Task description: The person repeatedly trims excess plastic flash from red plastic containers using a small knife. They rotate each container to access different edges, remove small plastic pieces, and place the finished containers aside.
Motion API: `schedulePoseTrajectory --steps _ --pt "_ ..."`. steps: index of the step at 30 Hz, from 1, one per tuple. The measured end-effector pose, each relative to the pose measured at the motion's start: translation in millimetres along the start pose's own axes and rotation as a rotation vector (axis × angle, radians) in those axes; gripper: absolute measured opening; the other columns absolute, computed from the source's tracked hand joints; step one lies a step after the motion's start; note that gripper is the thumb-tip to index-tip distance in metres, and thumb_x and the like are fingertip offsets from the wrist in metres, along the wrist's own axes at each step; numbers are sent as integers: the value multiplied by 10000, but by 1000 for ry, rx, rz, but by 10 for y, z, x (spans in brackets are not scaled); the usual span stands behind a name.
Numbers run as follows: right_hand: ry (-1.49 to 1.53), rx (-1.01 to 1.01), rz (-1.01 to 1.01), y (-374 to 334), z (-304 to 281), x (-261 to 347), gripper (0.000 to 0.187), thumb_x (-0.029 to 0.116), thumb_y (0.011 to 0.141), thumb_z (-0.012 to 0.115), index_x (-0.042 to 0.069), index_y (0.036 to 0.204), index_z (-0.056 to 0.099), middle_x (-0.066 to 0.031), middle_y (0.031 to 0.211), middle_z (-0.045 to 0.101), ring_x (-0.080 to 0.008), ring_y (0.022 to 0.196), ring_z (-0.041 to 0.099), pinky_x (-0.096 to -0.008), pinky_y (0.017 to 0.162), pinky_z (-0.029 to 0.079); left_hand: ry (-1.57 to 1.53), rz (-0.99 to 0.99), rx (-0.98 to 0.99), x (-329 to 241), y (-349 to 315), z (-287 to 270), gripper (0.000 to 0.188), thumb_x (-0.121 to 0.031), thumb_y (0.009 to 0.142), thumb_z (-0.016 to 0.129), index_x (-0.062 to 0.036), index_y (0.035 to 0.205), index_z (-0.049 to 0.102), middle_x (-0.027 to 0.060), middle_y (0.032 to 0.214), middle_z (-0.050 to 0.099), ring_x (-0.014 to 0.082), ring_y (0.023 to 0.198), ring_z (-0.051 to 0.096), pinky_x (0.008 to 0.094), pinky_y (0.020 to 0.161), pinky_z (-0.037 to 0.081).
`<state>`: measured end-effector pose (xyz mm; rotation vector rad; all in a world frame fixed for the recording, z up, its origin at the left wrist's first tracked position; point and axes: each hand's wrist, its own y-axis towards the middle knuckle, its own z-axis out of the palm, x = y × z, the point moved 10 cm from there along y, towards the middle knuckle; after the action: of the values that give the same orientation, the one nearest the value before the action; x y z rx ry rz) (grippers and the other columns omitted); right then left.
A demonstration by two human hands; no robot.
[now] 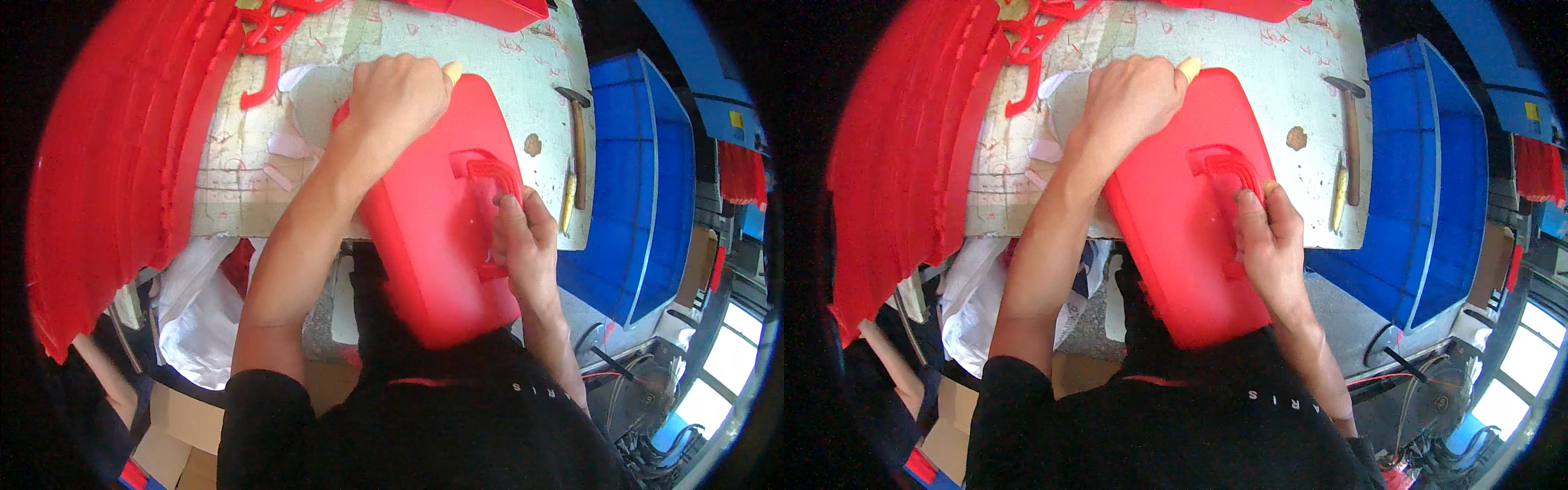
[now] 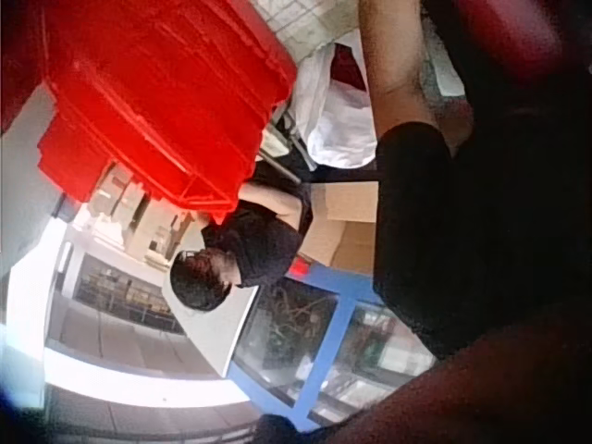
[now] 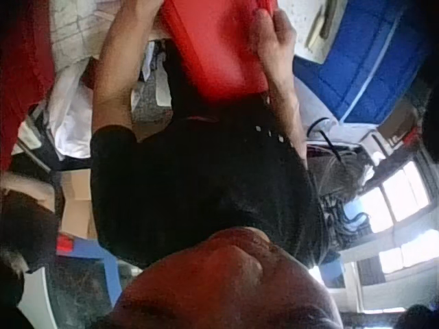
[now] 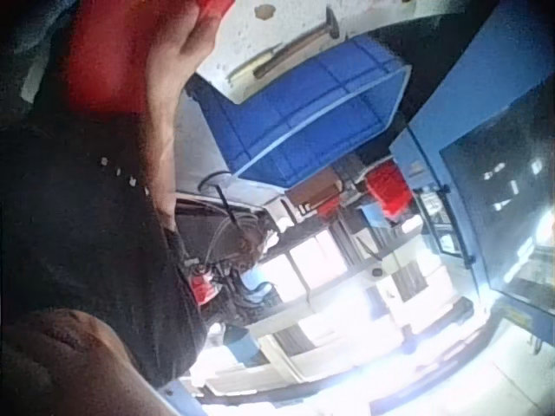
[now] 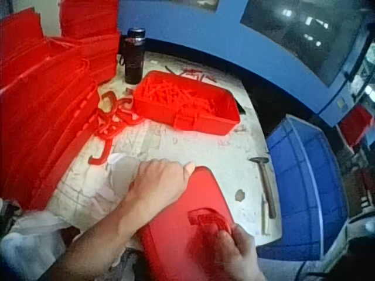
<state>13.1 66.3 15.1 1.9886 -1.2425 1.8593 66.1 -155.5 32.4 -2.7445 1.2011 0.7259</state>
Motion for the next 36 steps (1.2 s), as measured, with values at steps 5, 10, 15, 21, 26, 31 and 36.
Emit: schedulePoseTrajectory --steps 5,10,15,21,26,31,36 --pt "-326 -40 -107 15 -20 84 181 143 1027 505 5 1122 575 -81 758 616 -157 592 571 -293 515 456 -4 64 70 -58 -59 28 425 -351 959 552 -12 806 758 246 766 700 420 753 708 518 734 548" --pt "-653 -59 -322 20 161 406 159 63 985 527 -36 1103 564 -336 862 676 -441 834 714 -488 678 564 -67 186 332 63 52 146 391 -309 950 516 10 955 742 294 902 699 418 894 707 478 839 551" --pt "-975 20 -277 192 304 571 149 75 977 552 -34 1078 560 -278 739 675 -431 735 710 -491 640 566 -652 120 633 180 114 410 434 -368 975 534 -28 1218 653 170 1144 697 242 1053 658 372 935 498" --pt "-855 36 -253 241 351 511 160 92 976 568 -16 1088 534 -254 762 685 -398 671 712 -462 597 582 -949 14 885 203 166 692 461 -414 993 575 -71 1303 576 58 1171 633 132 1077 590 300 939 473" --pt "-946 23 -426 287 355 506 193 81 957 600 -6 1098 501 -234 754 683 -412 654 697 -458 566 573 -1002 23 896 134 141 730 533 -375 992 592 -78 1428 516 80 1281 623 153 1145 592 318 985 476" --pt "-847 106 -612 306 395 547 214 55 932 634 7 1094 501 -225 731 668 -414 627 683 -461 522 557 -958 32 874 144 74 699 627 -361 961 644 -52 1481 476 112 1333 614 173 1196 585 321 1013 472" --pt "-754 182 -644 337 444 510 203 25 919 649 6 1068 512 -215 710 653 -409 624 685 -446 503 552 -831 99 775 194 86 541 707 -429 907 680 16 1429 510 177 1337 620 226 1166 616 328 1005 478"
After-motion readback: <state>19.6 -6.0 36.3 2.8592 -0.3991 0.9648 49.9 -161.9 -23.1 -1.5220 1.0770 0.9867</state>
